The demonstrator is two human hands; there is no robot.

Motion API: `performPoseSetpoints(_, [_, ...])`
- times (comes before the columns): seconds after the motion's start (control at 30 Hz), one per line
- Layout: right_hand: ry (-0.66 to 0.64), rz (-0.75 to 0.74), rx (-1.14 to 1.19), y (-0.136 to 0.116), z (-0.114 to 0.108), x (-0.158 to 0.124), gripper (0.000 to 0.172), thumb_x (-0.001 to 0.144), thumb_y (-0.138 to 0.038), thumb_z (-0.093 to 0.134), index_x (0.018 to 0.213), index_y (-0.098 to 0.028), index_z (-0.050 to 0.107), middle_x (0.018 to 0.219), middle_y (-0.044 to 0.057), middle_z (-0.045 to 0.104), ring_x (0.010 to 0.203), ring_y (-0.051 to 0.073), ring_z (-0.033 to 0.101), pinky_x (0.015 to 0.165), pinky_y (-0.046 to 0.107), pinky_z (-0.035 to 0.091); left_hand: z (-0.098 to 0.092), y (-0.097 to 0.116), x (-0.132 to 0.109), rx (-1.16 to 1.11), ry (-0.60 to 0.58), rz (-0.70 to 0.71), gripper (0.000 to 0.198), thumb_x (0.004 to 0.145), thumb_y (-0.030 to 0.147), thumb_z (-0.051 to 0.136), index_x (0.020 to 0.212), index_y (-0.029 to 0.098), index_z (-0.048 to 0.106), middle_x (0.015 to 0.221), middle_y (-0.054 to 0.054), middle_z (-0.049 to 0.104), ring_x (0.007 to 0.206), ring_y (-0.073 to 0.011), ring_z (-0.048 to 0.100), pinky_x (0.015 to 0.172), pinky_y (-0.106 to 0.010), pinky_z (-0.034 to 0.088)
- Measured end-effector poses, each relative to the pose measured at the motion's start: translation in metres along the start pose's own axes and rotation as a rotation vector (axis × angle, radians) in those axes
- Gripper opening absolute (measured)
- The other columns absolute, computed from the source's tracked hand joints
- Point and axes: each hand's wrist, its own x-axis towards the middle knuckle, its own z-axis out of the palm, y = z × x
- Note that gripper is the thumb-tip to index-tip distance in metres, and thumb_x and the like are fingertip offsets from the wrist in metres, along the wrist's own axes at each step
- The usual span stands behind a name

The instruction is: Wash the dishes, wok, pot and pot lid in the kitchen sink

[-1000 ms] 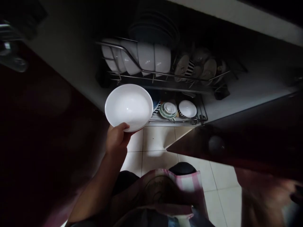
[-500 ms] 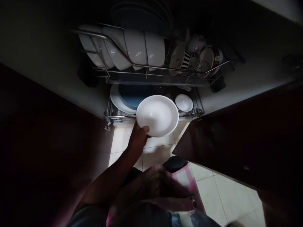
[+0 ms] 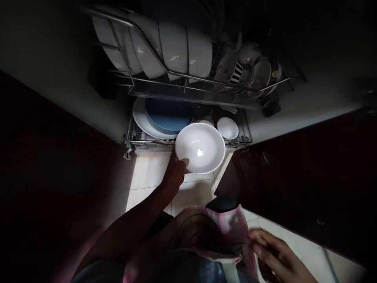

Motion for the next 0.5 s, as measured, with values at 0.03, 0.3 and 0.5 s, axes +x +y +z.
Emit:
performPoseSetpoints(0.03, [0.041,-0.059,0.072,-0.011,0.017,0.016,0.049,0.081,-0.066,0.069,0.113,-0.031,0.061,0.086,0.004,0.065,0.056,0.015,0.061,0.046,0.027,0.045,0.002,-0.002,-0.002,0.010,-0.026,0.006,0.078,0.058,0.016,0.056,0.135,0.021,0.057,0.109,-0.012,0.068,0.094,-0.0283,0.066,0.048,-0.022,0.051])
performPoseSetpoints(0.3, [0.336,-0.385,0.201,-0.092,0.064,0.152,0.054,0.081,-0.052,0.065,0.119,-0.020,0.047,0.078,0.001,0.064,0.051,0.015,0.060,0.042,0.025,0.048,0.023,-0.010,-0.011,-0.024,-0.186,0.120,0.085,0.060,0.016,0.057,0.144,0.023,0.046,0.136,-0.014,0.059,0.121,-0.0352,0.058,0.075,-0.039,0.062])
performPoseSetpoints(0.5, [0.466,-0.317,0.190,-0.120,0.033,0.189,0.033,0.079,-0.017,0.049,0.111,-0.014,0.058,0.082,0.005,0.065,0.050,0.012,0.056,0.043,0.024,0.051,0.038,-0.010,0.002,-0.112,-0.286,0.136,0.081,0.073,0.028,0.074,0.146,0.030,0.038,0.150,-0.014,0.046,0.122,-0.0319,0.059,0.075,-0.037,0.062])
